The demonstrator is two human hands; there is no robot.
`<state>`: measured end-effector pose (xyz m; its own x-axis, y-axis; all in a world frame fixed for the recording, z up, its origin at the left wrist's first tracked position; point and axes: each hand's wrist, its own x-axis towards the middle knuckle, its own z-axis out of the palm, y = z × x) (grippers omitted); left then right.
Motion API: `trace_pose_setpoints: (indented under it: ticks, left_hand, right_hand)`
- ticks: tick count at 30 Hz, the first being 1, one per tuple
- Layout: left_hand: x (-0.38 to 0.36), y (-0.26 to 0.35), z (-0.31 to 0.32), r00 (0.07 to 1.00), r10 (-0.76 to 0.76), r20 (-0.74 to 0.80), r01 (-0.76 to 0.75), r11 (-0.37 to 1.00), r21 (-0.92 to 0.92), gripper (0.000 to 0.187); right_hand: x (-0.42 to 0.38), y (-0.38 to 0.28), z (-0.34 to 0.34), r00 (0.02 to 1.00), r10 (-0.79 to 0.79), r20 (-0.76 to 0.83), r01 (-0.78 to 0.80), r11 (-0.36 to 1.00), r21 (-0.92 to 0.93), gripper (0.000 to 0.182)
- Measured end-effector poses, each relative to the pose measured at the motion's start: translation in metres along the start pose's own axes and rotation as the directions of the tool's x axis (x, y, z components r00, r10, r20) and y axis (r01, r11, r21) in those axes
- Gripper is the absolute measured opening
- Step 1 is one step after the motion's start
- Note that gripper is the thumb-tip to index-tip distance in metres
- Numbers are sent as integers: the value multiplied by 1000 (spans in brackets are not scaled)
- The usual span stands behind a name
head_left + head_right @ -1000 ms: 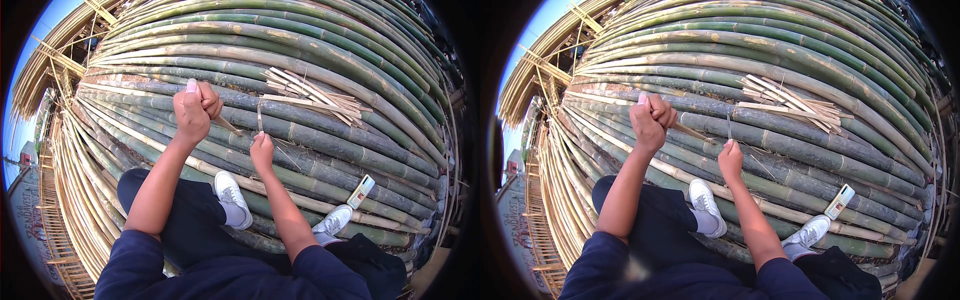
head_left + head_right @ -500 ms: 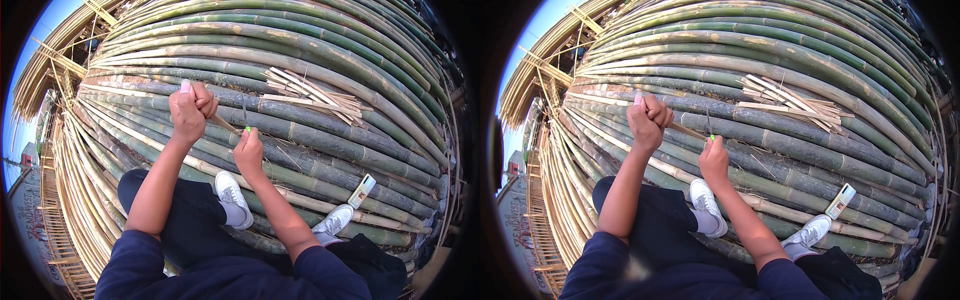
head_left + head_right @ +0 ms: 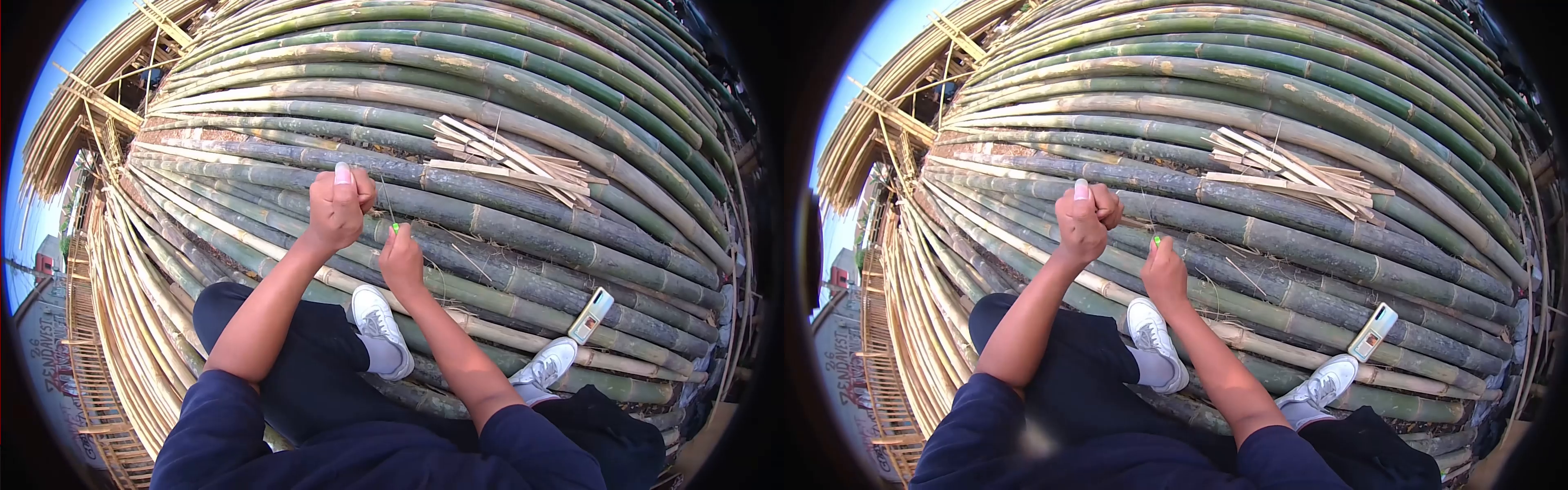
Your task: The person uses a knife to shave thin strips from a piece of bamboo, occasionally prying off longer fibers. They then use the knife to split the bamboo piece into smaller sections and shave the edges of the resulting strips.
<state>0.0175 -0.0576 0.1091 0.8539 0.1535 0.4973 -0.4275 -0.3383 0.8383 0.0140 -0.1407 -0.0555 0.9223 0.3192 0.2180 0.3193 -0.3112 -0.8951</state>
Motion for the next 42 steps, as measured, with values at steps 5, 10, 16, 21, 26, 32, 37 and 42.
trace_pose_setpoints:
  ticks: [5,10,16,21,26,32,37,42]
  left_hand:
    - [16,28,-8,994,-64,-89,41,971,-235,48]
    - [22,24,-21,983,-112,-145,65,953,-295,46]
    - [20,46,-10,968,-206,-142,134,906,-401,45]
    - [22,40,-5,971,-209,-117,144,899,-413,45]
    - [21,41,4,987,-151,-64,115,916,-385,46]
    - [23,40,6,980,-167,-106,114,914,-390,45]
    - [-4,-9,23,992,-128,-13,117,937,-330,45]
    - [23,49,4,969,-224,-100,158,881,-445,45]
  right_hand:
    - [1,26,8,980,173,-104,-165,983,75,23]
    - [15,19,-13,975,207,-77,-201,976,84,27]
    - [48,0,-66,961,272,-52,-261,953,156,32]
    - [57,-3,-88,949,313,-18,-308,942,132,33]
    - [44,9,-88,976,220,3,-219,973,72,31]
    - [13,-58,-91,985,89,-150,-57,976,209,26]
    - [-43,56,-7,888,341,308,-255,924,-285,21]
    - [-4,24,-39,889,416,192,-357,891,-280,27]
